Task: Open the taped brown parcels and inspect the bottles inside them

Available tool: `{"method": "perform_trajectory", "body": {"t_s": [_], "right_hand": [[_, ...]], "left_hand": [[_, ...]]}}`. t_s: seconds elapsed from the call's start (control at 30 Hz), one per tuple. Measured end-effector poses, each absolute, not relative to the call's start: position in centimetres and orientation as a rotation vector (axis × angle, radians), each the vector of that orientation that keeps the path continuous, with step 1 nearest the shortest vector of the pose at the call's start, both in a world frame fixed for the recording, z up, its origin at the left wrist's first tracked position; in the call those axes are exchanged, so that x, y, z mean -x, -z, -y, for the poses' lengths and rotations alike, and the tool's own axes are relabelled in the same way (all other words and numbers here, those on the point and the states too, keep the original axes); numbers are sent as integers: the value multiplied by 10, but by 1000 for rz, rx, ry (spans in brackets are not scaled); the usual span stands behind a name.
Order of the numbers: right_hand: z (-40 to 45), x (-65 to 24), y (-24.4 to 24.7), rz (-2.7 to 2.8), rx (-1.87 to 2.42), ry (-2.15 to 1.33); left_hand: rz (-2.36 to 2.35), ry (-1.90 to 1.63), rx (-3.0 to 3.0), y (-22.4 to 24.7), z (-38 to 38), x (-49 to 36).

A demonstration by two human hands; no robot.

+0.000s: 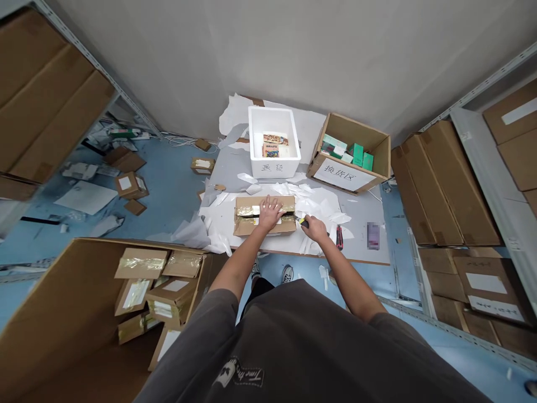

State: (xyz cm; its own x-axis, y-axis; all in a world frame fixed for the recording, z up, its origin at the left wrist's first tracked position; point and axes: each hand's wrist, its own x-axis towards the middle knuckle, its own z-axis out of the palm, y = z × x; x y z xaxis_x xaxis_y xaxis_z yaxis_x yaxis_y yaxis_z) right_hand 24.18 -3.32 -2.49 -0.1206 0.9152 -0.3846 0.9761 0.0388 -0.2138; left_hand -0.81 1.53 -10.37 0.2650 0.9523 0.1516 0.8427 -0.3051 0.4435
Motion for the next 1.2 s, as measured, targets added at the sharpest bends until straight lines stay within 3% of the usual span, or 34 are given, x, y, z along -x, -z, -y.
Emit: {"method": "perform_trajectory", "body": {"t_s": [0.33,0.43,0.63,0.8,0.9,1.0,1.2], "right_hand": [[71,-321,121,-1515,-2826,1640],[65,-333,148,-1418,-2912,1618],[46,-358,182,-1488,-2850,1251],[44,-344,163,-1466,-2995,1070],[45,-294,136,-1621,-2909,1303],[45,-232,114,-1706,-2585,1806],[38,-177,96,-1411,-2733,1722]], "left_hand": [[-1661,-514,-2199,105,-18,10],[-1678,-472,-2205,109,-20,11],[-1735,-377,-2238,113,-21,13],[-1768,-334,-2223,107,-21,12],[-1766,-333,-2230,98,-21,8],[-1748,-333,-2251,84,-26,6],[-1852,-203,-2145,46,-54,35]]}}
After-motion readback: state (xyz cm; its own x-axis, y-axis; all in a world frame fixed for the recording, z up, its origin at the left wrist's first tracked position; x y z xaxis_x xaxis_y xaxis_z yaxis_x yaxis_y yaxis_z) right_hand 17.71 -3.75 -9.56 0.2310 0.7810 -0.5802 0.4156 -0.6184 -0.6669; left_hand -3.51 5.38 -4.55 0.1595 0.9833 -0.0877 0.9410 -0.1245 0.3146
